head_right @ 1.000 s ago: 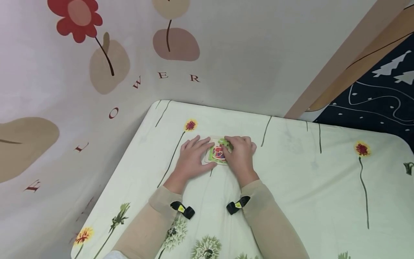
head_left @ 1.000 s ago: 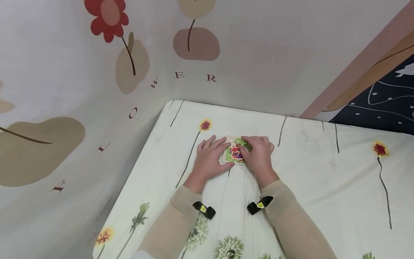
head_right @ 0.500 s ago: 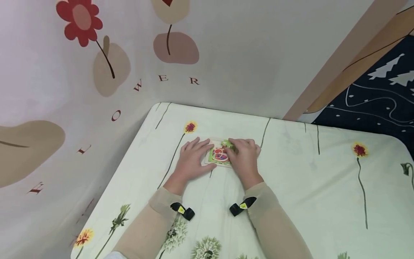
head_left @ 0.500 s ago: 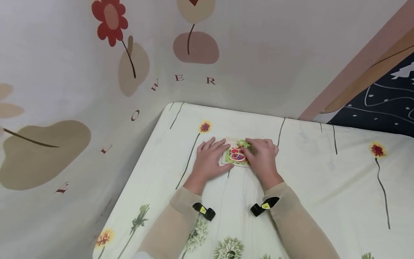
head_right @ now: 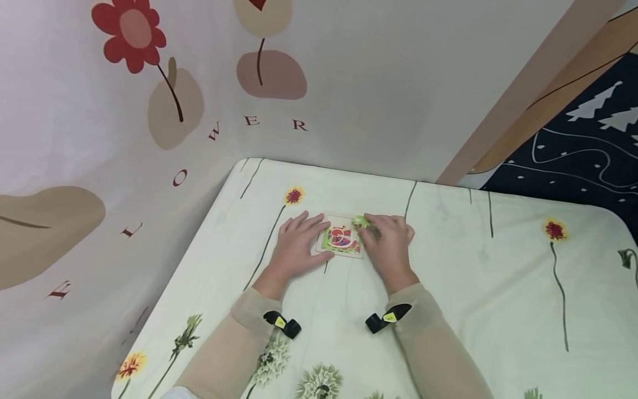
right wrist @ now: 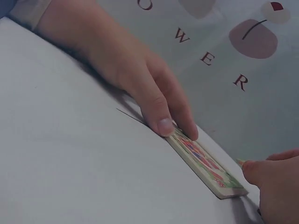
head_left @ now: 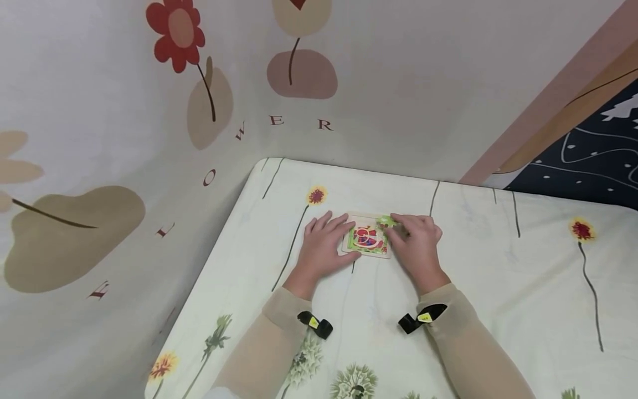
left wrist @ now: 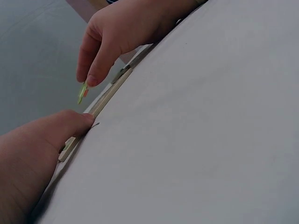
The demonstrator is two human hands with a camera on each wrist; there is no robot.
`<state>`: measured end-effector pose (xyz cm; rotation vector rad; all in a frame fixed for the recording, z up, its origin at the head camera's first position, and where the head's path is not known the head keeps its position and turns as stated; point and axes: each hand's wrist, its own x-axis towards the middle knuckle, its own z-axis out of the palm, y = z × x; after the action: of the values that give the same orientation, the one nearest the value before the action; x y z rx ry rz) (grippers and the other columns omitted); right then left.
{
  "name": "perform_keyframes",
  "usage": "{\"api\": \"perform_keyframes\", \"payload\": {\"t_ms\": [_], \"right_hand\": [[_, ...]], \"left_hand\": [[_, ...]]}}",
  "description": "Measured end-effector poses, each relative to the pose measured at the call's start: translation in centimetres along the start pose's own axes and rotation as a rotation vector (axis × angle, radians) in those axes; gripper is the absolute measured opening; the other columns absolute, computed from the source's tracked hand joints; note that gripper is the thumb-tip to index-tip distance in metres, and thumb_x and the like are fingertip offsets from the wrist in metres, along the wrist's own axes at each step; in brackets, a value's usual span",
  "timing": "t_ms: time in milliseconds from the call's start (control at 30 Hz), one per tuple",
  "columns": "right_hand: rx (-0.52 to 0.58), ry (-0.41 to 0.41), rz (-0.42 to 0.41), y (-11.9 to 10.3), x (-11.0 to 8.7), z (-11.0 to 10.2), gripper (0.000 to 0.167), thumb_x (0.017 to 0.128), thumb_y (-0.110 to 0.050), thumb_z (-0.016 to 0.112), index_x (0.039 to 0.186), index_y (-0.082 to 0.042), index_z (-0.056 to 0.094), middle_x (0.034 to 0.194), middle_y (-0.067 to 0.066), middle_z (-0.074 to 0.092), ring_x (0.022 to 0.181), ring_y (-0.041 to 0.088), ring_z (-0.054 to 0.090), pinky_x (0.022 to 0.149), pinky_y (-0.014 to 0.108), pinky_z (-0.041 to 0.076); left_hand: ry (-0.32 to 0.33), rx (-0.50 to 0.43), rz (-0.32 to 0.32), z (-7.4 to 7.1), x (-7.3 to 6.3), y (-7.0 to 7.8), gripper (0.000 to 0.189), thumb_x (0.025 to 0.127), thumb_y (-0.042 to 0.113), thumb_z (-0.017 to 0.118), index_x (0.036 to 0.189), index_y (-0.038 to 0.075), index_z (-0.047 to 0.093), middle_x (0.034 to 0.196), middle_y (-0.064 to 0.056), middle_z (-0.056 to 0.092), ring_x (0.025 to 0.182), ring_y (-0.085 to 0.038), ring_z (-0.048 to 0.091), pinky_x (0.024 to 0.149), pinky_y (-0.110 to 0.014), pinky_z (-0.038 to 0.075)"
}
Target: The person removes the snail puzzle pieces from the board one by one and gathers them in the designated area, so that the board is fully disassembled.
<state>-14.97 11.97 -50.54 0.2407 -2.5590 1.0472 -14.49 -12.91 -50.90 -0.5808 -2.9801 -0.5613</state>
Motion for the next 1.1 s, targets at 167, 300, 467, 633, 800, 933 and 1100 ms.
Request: {"api": "perform_keyframes", "payload": {"t_ms": [167, 300, 467, 633, 800, 933, 1100], "right_hand": [[-0.014, 0.018, 0.012, 0.5, -0.1, -0.8, 0.035, 0.093, -0.016, 0.085, 0.126, -0.007, 0.078, 0.120, 0.012, 0.077, 0.115, 0.034, 0.054, 0.104, 0.064, 0.026], [-0.029, 0.031, 0.018, 1.0, -0.3, -1.5, 0.036, 0.093, -0.015, 0.085, 0.127, -0.006, 0.077, 0.123, 0.014, 0.076, 0.117, 0.036, 0.053, 0.106, 0.065, 0.025], [-0.047, 0.046, 0.040, 2.2, -0.7, -2.4, 0.036, 0.093, -0.012, 0.084, 0.128, -0.007, 0.077, 0.127, 0.015, 0.075, 0.119, 0.037, 0.053, 0.107, 0.066, 0.025], [-0.042, 0.060, 0.052, 3.1, -0.9, -3.2, 0.035, 0.094, -0.008, 0.082, 0.129, -0.006, 0.076, 0.128, 0.018, 0.074, 0.119, 0.039, 0.053, 0.106, 0.068, 0.025], [-0.040, 0.081, 0.065, 4.0, -1.1, -4.1, 0.036, 0.094, -0.005, 0.081, 0.130, -0.004, 0.075, 0.130, 0.020, 0.072, 0.119, 0.041, 0.053, 0.104, 0.067, 0.026], [-0.038, 0.090, 0.069, 4.5, -1.4, -4.6, 0.035, 0.095, -0.006, 0.081, 0.130, -0.004, 0.075, 0.130, 0.020, 0.072, 0.119, 0.042, 0.053, 0.102, 0.067, 0.026], [-0.031, 0.099, 0.062, 4.9, -1.6, -4.9, 0.034, 0.095, -0.005, 0.080, 0.129, -0.003, 0.075, 0.128, 0.022, 0.072, 0.117, 0.043, 0.053, 0.102, 0.067, 0.026]], "left_hand": [[-0.007, 0.000, -0.003, 0.0, 0.1, 0.2, 0.076, 0.091, 0.067, 0.071, 0.156, 0.031, 0.056, 0.168, 0.007, 0.042, 0.160, -0.029, 0.025, 0.125, -0.059, 0.018], [-0.014, 0.011, -0.006, 0.0, 0.2, 0.3, 0.076, 0.092, 0.068, 0.069, 0.158, 0.032, 0.055, 0.169, 0.008, 0.040, 0.160, -0.028, 0.024, 0.125, -0.059, 0.017], [-0.018, -0.002, -0.007, -0.2, 0.2, 0.4, 0.076, 0.092, 0.066, 0.070, 0.158, 0.031, 0.055, 0.169, 0.008, 0.040, 0.160, -0.029, 0.024, 0.125, -0.059, 0.017], [-0.024, -0.003, -0.011, -0.2, 0.1, 0.3, 0.076, 0.092, 0.067, 0.070, 0.158, 0.032, 0.054, 0.169, 0.008, 0.039, 0.160, -0.028, 0.024, 0.125, -0.059, 0.016], [-0.016, -0.003, -0.011, 0.0, 0.2, 0.2, 0.075, 0.092, 0.067, 0.069, 0.157, 0.031, 0.055, 0.169, 0.008, 0.040, 0.160, -0.029, 0.025, 0.125, -0.060, 0.017], [-0.014, 0.006, -0.012, 0.3, 0.2, 0.1, 0.076, 0.092, 0.068, 0.069, 0.158, 0.032, 0.054, 0.169, 0.009, 0.040, 0.160, -0.028, 0.025, 0.125, -0.060, 0.018], [-0.002, 0.007, -0.010, 0.4, 0.2, 0.1, 0.076, 0.092, 0.068, 0.070, 0.158, 0.032, 0.055, 0.169, 0.009, 0.040, 0.160, -0.028, 0.024, 0.125, -0.060, 0.018]]}}
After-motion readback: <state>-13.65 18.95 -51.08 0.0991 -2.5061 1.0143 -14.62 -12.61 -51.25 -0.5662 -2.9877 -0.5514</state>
